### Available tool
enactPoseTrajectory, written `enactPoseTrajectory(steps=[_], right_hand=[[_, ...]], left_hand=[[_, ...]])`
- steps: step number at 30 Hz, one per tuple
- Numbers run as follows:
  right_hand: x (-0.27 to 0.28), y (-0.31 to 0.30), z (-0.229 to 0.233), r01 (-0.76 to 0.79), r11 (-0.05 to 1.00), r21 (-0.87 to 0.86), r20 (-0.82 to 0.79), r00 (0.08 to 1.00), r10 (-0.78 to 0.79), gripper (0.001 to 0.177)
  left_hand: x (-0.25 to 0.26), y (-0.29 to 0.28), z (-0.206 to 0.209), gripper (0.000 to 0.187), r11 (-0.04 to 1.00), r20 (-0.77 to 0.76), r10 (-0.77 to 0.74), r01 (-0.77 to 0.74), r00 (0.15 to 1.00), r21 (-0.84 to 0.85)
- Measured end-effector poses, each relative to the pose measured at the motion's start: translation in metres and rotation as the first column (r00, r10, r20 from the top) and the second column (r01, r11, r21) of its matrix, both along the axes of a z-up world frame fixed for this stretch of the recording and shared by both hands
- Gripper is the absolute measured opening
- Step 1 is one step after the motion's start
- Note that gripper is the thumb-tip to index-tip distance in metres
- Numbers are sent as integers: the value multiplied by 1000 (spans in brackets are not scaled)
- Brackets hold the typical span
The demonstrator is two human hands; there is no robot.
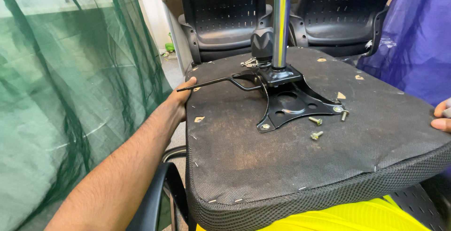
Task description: The person uses a screwdriver to tighten screws into the metal base of an office chair. The person holds the chair steady with one hand while turning the screwdriver with the other to secure the base to the seat.
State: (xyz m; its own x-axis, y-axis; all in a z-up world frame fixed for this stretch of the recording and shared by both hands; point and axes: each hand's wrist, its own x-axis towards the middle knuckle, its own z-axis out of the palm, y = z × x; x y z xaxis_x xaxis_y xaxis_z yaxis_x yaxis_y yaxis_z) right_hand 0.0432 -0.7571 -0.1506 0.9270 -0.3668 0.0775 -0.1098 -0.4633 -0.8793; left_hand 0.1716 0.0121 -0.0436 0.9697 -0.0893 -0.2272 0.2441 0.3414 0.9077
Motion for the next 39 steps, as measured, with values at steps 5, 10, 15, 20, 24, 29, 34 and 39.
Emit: enactPoseTrajectory(steps=[5, 10, 15, 20, 24, 29, 34, 39], right_hand=[[25, 28, 37, -45, 998, 47, 119, 992, 40, 20], [40, 112, 167, -260, 962, 81, 453, 869, 197, 20], [-12, 240, 245, -576, 813, 83, 675, 633, 379, 22], [-68, 342, 269, -750, 660, 55, 754, 464, 465, 26], [-91, 388, 280, -796, 603, 51, 779, 409, 475, 30], [-94, 426, 280, -809, 572, 137, 778, 445, 443, 31], [-86, 447, 274, -797, 590, 133, 743, 474, 473, 39], [-79, 457, 263, -815, 560, 150, 742, 467, 481, 36]], left_hand=[[-18, 6, 2, 40, 999, 62, 37, -36, 997, -17], [-19, 12, 10, 43, 973, 96, 58, -78, 994, 220], [-36, 2, 20, 49, 844, 96, 126, -158, 987, 513], [-60, 0, 31, 36, 812, 141, 103, -165, 985, 560], [-76, -3, 41, 34, 703, 275, 169, -311, 947, 640], [-114, -11, 41, 50, 479, 730, 245, -734, 638, 481], [-169, -29, 57, 46, 291, 918, 74, -889, 390, 354], [-216, -83, 70, 31, 708, 854, -154, -548, 497, 446]])
